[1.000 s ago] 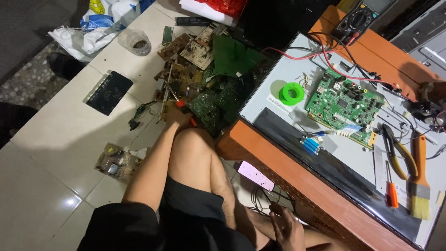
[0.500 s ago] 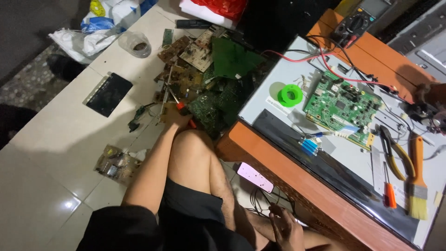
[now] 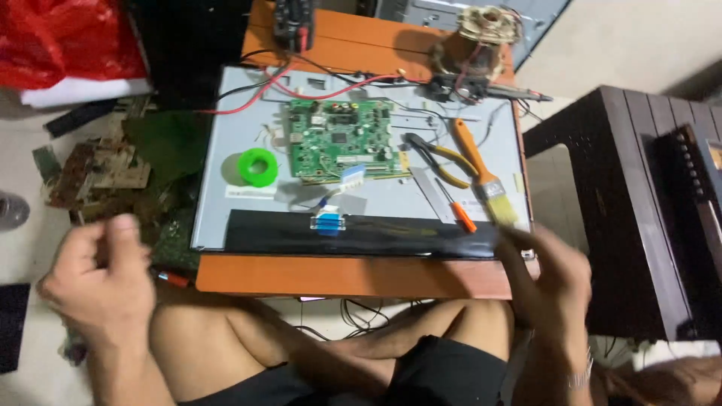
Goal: Soldering components on a circuit board as part of an electronics repair process.
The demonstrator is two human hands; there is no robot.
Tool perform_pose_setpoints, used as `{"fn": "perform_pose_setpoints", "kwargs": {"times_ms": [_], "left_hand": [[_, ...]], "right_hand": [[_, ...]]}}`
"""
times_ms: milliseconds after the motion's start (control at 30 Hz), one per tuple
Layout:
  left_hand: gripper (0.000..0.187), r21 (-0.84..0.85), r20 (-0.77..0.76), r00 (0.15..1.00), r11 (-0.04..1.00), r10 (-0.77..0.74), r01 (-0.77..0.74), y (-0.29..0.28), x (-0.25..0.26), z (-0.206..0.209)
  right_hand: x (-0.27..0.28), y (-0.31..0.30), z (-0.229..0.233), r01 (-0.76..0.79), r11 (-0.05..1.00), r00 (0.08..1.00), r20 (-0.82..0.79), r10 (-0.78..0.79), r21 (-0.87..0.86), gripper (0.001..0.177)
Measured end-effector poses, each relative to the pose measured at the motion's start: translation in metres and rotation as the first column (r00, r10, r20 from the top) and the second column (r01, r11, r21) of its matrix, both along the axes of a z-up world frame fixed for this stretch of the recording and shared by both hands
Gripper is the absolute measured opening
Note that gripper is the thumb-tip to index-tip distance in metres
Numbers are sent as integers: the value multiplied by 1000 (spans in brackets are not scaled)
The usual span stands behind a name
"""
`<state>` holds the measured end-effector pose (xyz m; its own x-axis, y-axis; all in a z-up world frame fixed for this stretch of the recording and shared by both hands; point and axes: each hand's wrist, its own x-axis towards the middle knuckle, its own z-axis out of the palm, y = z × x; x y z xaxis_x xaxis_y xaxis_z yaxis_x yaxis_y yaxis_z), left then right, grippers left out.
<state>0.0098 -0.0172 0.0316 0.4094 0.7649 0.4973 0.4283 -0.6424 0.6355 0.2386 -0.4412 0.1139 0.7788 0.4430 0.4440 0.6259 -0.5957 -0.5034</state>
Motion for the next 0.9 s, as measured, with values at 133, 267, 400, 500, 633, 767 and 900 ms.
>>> {"fn": "perform_pose_setpoints", "kwargs": {"times_ms": [133, 267, 400, 500, 633, 767, 900], "left_hand": [[16, -29, 62, 949, 950, -310, 312, -43, 61, 81], [13, 83, 54, 774, 775, -631, 627, -63, 122, 90], [14, 90, 212, 692, 719, -690, 689, -72, 150, 70], [12, 232, 157, 784, 794, -601, 562, -72, 152, 48], [11, 293, 229, 798, 821, -558, 490, -69, 149, 44], [13, 325, 237, 779, 803, -580, 499, -68, 149, 49], [13, 334, 237, 773, 797, -589, 504, -69, 147, 51]], "right_hand": [[38, 37, 9, -10, 963, 998, 53, 25, -268, 17], [49, 59, -1, -51, 905, 993, 75, 91, -423, 19], [61, 69, -15, -103, 877, 985, 77, 156, -469, 21], [73, 68, -20, -58, 850, 985, 106, 133, -523, 18], [81, 71, -18, -54, 850, 996, 32, 84, -525, 23], [79, 84, 9, -125, 803, 979, -205, 3, -583, 22], [67, 95, 28, -164, 818, 919, -386, -75, -551, 22]]}}
